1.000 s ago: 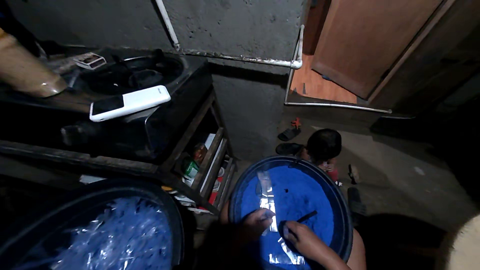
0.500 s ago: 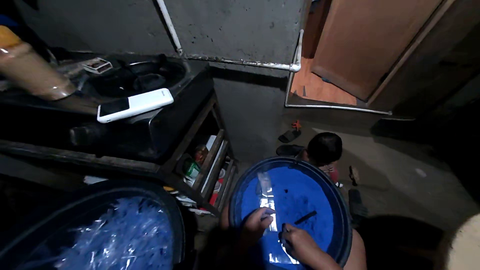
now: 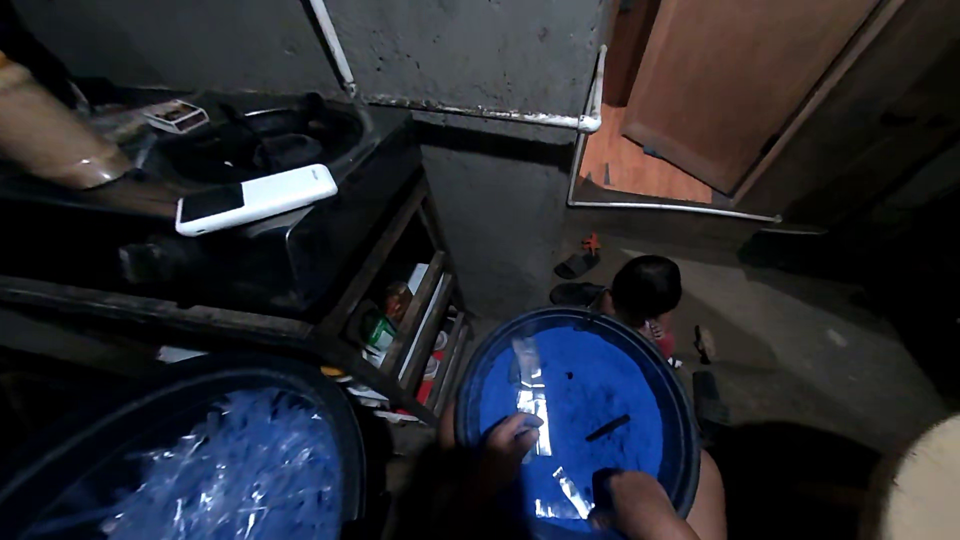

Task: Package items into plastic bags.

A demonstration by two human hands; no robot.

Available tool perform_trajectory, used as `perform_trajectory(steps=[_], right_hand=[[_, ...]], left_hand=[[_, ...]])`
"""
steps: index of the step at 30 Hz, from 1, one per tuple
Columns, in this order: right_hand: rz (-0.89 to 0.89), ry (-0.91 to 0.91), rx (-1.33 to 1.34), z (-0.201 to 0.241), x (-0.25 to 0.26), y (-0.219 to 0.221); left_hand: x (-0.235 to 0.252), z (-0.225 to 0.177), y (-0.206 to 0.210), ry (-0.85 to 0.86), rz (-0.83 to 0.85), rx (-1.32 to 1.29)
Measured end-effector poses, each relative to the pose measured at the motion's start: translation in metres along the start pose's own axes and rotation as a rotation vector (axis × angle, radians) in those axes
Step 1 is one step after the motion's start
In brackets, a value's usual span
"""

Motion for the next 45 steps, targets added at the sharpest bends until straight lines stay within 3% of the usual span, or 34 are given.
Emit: perform_trajectory(steps=[4,10,14,16,21,25,31,34,36,38,42,45], right_hand=[[0.013,0.001,0.074,0.005,-0.001,0.005],[-0.066,-0.245,0.371,-0.003,0.011,0.006],[-0.166,-0.415,0.638,-0.01,0.002,-0.015],[-0.18,-0.366,0.541,-0.014,0.0,-0.023],[0.001,-0.037,0.071,-0.004,0.0,-0.011],[0.031,-0.015,0.029,0.012,0.005,0.012],[-0.028,-0.231,0.37,0.002,0.013,0.011],[-0.085,-0.395,0.614,-0.003,0.006,-0.008],[-0.113,-0.447,0.761,-0.004,-0.002,-0.021],[-0.138,-0.476,0.87,-0.004,-0.007,-0.031],[-0.221,-0.525,1.004,-0.003,-0.012,-0.04],[-0.273,-0.499,0.987,0.0,-0.019,-0.043]], left_hand=[[0.0,-0.003,0.002,0.046,0.054,-0.033],[-0.005,-0.015,0.015,-0.046,0.212,0.052],[-0.012,-0.022,0.036,0.158,0.422,0.115],[-0.011,-0.02,0.042,0.216,0.405,0.106],[-0.003,-0.026,0.038,0.068,0.227,0.075],[-0.004,-0.027,0.03,0.013,0.201,0.097],[-0.01,-0.015,0.026,-0.04,0.283,0.139],[-0.012,-0.018,0.033,0.099,0.395,0.12],[-0.013,-0.017,0.042,0.162,0.352,0.039],[-0.01,-0.019,0.046,0.041,0.293,-0.072],[-0.009,-0.027,0.045,-0.359,0.206,-0.333],[-0.012,-0.034,0.043,-0.432,0.199,-0.445]])
Point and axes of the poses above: each hand's wrist, its own x-axis towards the middle knuckle, its own y-axis out of the palm, z = x × y, the point moved 4 cm from there along x, towards the middle knuckle, and after that the axes turned 10 degrees about -z, right-handed, at the moved point
